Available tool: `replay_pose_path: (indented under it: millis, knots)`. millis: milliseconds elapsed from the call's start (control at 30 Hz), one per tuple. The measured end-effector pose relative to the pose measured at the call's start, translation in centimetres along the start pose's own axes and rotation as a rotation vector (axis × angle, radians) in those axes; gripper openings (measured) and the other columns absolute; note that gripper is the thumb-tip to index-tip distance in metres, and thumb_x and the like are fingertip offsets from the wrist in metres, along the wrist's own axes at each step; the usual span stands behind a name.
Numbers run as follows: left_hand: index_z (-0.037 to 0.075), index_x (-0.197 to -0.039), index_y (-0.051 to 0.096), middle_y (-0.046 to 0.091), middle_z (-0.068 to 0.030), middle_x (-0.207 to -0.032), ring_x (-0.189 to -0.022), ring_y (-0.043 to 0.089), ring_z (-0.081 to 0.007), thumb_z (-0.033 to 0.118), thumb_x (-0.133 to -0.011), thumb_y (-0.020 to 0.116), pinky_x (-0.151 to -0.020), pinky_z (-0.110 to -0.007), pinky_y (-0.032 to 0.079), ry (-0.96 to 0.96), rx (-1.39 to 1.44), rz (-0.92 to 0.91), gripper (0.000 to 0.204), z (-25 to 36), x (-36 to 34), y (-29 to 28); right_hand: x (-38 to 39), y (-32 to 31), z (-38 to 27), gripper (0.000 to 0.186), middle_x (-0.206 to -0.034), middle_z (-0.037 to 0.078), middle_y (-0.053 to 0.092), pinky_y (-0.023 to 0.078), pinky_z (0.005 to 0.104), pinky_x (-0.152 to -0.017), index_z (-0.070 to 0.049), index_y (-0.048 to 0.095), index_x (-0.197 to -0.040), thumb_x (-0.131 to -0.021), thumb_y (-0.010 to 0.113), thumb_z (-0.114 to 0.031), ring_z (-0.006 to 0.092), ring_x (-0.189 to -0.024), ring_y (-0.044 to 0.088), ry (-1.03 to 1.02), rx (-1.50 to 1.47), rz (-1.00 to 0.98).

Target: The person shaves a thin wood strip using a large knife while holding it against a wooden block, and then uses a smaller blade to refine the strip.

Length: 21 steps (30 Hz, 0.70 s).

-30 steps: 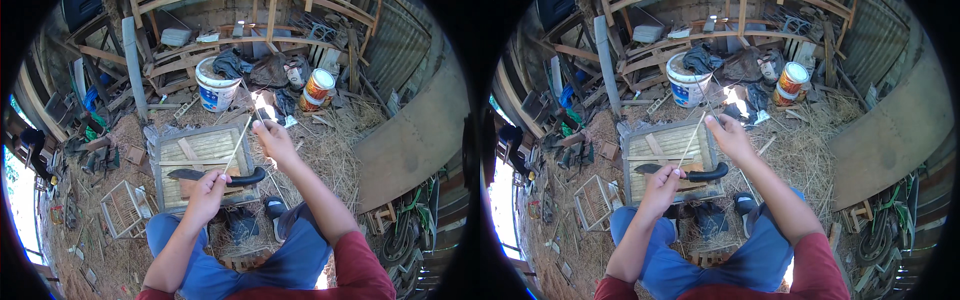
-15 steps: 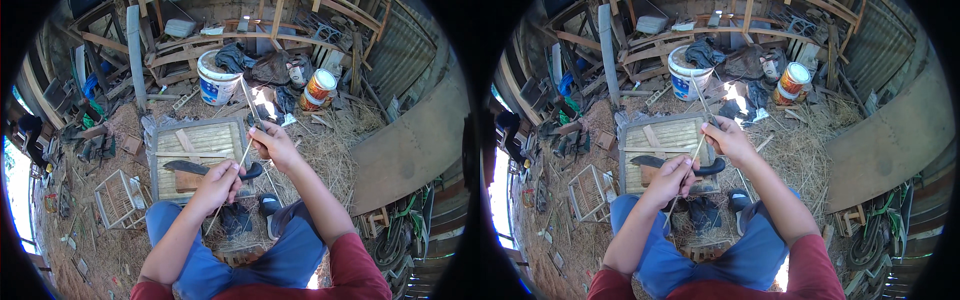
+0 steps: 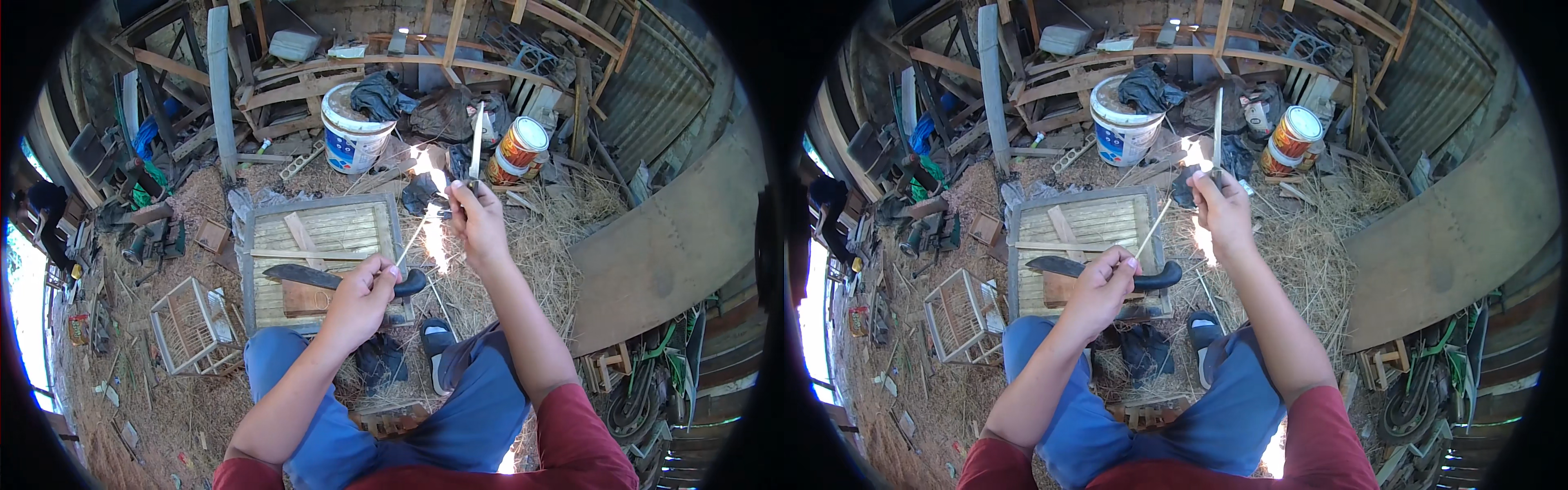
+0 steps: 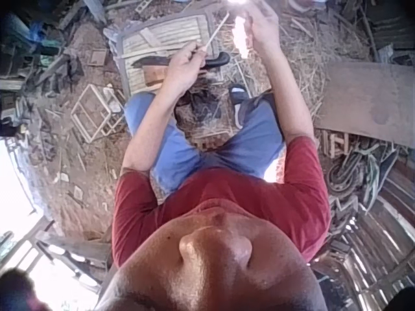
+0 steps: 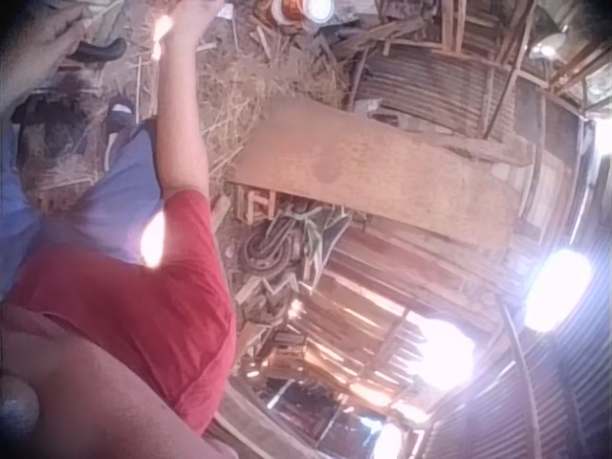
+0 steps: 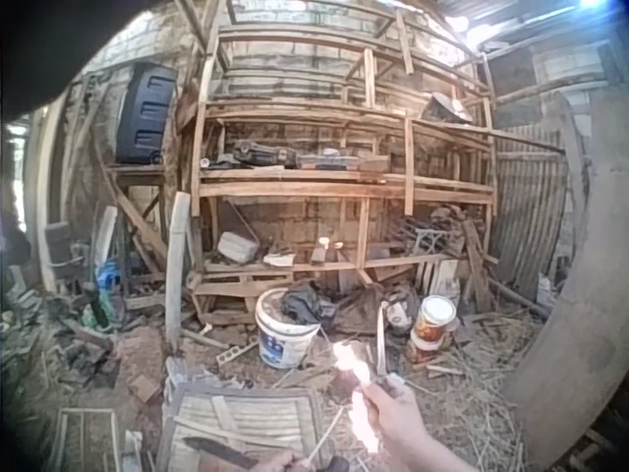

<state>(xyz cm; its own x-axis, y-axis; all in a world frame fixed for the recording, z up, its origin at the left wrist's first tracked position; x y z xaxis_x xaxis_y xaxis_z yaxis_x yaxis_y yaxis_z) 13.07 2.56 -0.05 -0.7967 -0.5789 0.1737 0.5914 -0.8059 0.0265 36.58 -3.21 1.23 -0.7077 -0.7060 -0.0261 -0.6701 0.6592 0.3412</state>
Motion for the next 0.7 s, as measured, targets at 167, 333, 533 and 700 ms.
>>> replay_pose_path:
  millis: [167,333,533,700]
  knots:
    - [0.005,-0.106,0.059,0.052,0.0038,-0.075,-0.069,0.046,-0.0063,0.020,-0.114,0.055,-0.063,-0.027,0.039,-0.021,0.098,0.045,0.017,-0.2,-0.1,-0.6,0.5,-0.1,-0.2,0.032,-0.080,-0.003,0.058,0.042,0.0300,-0.070,-0.003,0.067,-0.099,-0.111,0.063,-0.032,0.0077,-0.077,0.049,-0.155,0.472,-0.283]
    - [0.006,-0.105,0.060,0.049,0.0047,-0.073,-0.065,0.043,-0.0061,0.023,-0.115,0.052,-0.060,-0.026,0.036,-0.043,0.197,0.049,0.022,-0.4,0.0,-1.5,2.6,2.5,0.4,0.031,-0.079,0.013,0.061,0.047,0.0401,-0.068,-0.007,0.065,-0.101,-0.110,0.061,-0.036,0.0250,-0.071,0.059,-0.289,0.935,-0.468]
    - [0.006,-0.106,0.063,0.044,0.0070,-0.068,-0.061,0.035,-0.0034,0.022,-0.116,0.049,-0.055,-0.025,0.029,-0.026,0.179,0.058,0.024,0.6,0.0,-1.6,4.1,4.0,0.9,0.029,-0.070,0.019,0.061,0.047,0.0458,-0.058,-0.005,0.064,-0.094,-0.104,0.069,-0.032,0.0411,-0.065,0.064,-0.644,1.078,-0.557]
    - [0.012,-0.107,0.057,0.036,0.0091,-0.066,-0.050,0.026,-0.0021,0.030,-0.118,0.045,-0.043,-0.024,0.018,-0.073,0.279,-0.006,0.024,0.6,0.4,-2.1,4.7,4.9,0.7,0.036,-0.073,0.015,0.069,0.052,0.0491,-0.059,-0.012,0.068,-0.089,-0.102,0.068,-0.045,0.0395,-0.068,0.070,-0.630,1.239,-0.505]
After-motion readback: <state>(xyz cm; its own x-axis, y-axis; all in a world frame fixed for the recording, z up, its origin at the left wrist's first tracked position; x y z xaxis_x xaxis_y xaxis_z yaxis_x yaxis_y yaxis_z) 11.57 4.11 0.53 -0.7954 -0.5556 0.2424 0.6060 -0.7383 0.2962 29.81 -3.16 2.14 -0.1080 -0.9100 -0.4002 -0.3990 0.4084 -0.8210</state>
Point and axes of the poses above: each hand's wrist, its own x-axis away from the middle knuckle, its own y-axis out of the palm, z = x × y, the point moved 4 cm from there along -x, towards the middle knuckle
